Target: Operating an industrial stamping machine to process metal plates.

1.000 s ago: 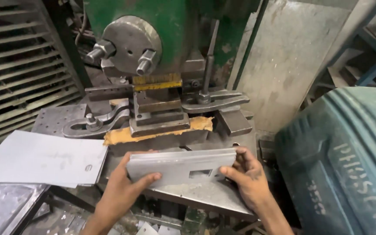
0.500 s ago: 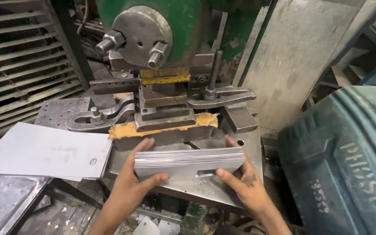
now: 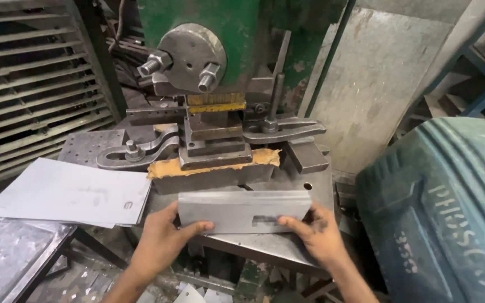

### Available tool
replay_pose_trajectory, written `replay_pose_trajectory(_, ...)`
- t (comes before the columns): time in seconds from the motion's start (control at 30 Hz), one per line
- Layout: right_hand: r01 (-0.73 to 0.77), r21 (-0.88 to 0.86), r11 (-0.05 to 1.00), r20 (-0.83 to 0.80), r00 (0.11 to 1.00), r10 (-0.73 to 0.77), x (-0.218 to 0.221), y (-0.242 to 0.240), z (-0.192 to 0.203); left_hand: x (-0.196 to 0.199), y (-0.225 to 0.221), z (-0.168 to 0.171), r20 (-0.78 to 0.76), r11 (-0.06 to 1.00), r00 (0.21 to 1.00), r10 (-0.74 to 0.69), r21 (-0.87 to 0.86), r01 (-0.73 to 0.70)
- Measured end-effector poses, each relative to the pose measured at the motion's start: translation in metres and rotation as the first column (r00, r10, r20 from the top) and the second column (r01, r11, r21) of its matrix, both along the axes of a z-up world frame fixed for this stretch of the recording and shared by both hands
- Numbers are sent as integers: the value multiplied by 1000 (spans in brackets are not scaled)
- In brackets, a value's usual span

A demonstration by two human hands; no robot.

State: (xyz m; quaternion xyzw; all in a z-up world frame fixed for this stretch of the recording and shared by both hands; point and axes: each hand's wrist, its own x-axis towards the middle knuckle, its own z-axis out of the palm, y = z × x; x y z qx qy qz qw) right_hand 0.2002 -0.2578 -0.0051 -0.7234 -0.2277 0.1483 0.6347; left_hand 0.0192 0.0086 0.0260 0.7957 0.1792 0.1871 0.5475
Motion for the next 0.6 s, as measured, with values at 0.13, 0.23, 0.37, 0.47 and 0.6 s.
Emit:
replay_pose_trajectory(0.13, -19, 65, 998, 30, 999, 17, -1, -12, 28, -4, -9, 51, -117, 984, 993, 25, 181, -3)
replay_pose_trajectory(0.23, -17, 109, 994, 314, 949, -19, 4, -18, 54, 4, -9, 70, -114, 992, 993, 17, 126, -3)
replay_pose_trajectory(0.37, 1, 61, 998, 262, 965, -17, 7, -18, 37, 14, -10, 50, 19, 990, 997, -72, 119, 69)
replay_pose_trajectory(0.47, 72, -70, 995, 116, 991, -64, 10, -21, 0, 17, -18, 38, 4, 992, 996, -91, -86, 91)
replay_pose_trajectory(0.6, 10, -95, 995, 102, 995, -1, 23, -30, -26, 10, -20, 29, 49, 997, 998, -48, -59, 51)
